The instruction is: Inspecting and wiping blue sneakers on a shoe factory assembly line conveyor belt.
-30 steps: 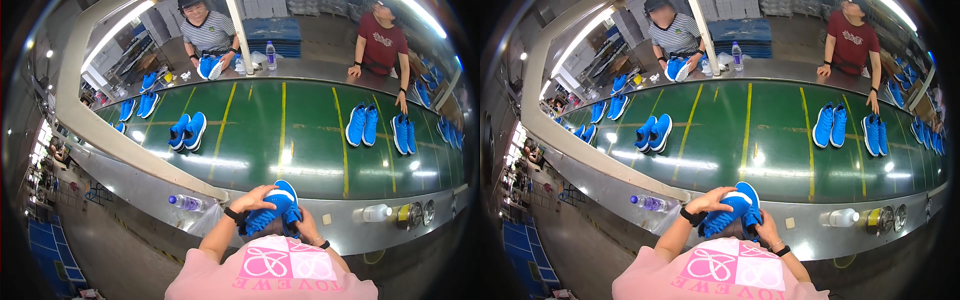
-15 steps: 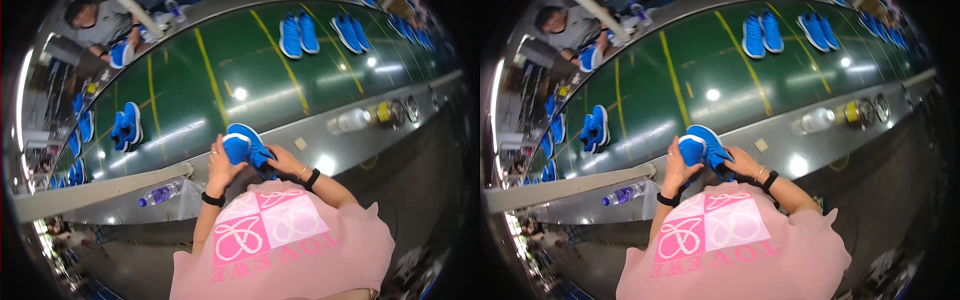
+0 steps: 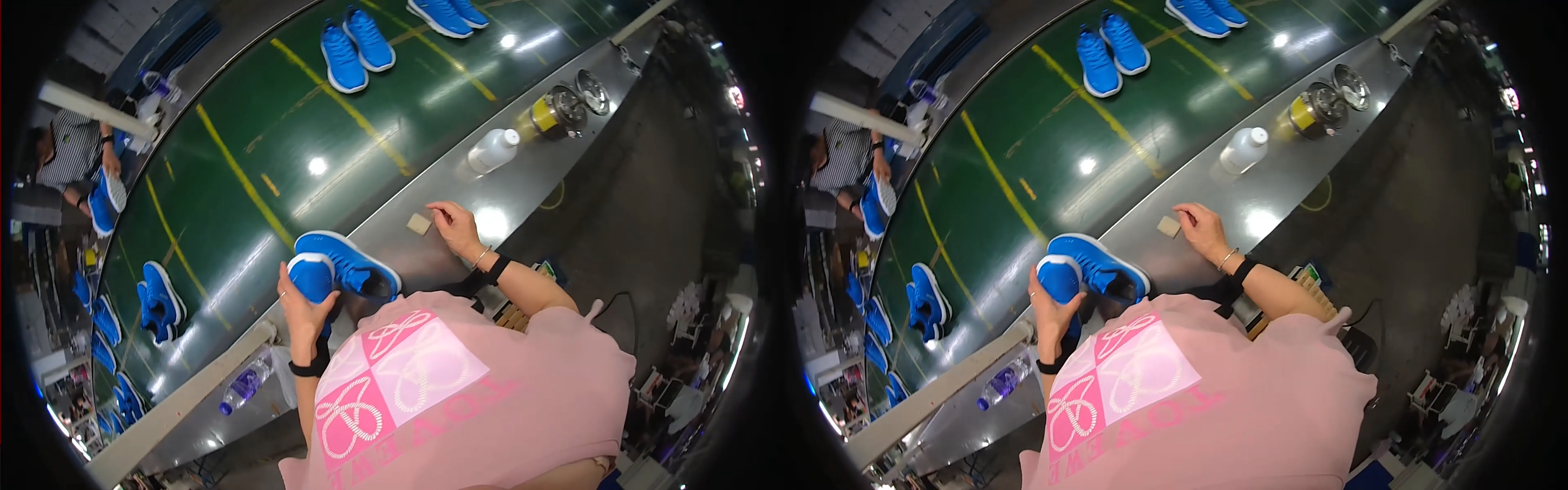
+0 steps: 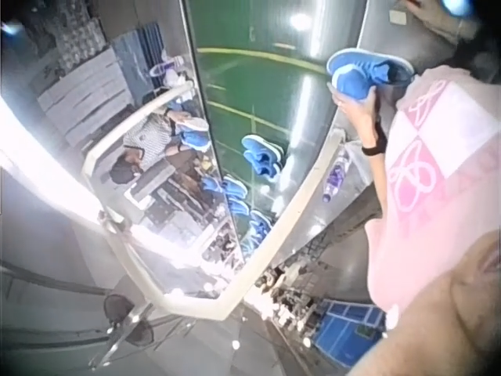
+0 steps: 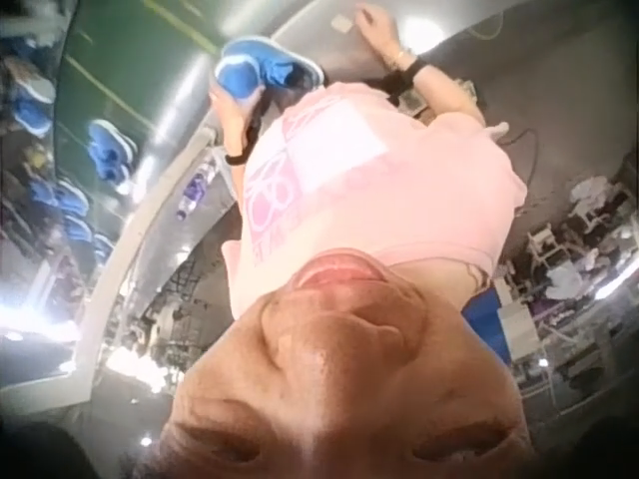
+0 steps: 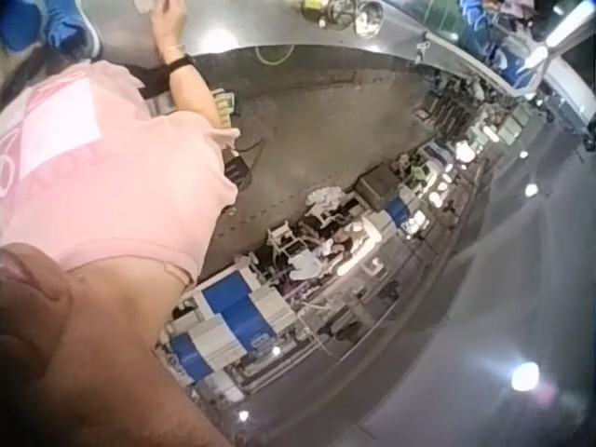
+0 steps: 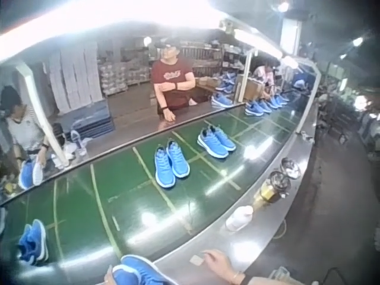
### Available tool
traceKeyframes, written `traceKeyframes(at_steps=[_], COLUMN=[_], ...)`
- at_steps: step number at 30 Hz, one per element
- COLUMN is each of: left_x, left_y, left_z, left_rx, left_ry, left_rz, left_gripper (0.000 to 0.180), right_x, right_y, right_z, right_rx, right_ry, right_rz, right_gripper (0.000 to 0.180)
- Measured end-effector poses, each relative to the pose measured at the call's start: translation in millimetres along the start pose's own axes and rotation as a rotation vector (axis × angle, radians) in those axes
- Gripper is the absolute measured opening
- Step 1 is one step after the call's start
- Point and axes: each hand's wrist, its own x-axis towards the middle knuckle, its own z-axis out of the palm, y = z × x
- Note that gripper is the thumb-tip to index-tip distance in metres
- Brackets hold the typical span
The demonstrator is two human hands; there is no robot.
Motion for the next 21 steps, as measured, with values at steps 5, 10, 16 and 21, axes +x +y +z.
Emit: traceKeyframes(at_steps=[5, 10, 16, 21], left_x=[2, 8, 12, 9], left_y=[2, 3, 4, -1], left_z=[-4, -3, -6, -13], left_rx=[-0.007, -0.012, -0.048, 0.028], left_ry=[0.001, -0.01, -0.015, -0.008], left_rz=[-0.03, -0.026, -0.051, -0.039], left_gripper=[0.122, 0.121, 0.121, 0.119], right_x=[53, 134, 188, 211], right_y=[-27, 1, 78, 125], right_z=[-83, -223, -331, -365], right_rx=[-0.263, -0.518, -0.902, -0.782], right_ry=[0.406, 0.796, 0.774, 0.58], right_rz=[-0.488, -0.356, -0.177, 0.056], right_gripper=[0.018, 0.022, 0.022, 0.029])
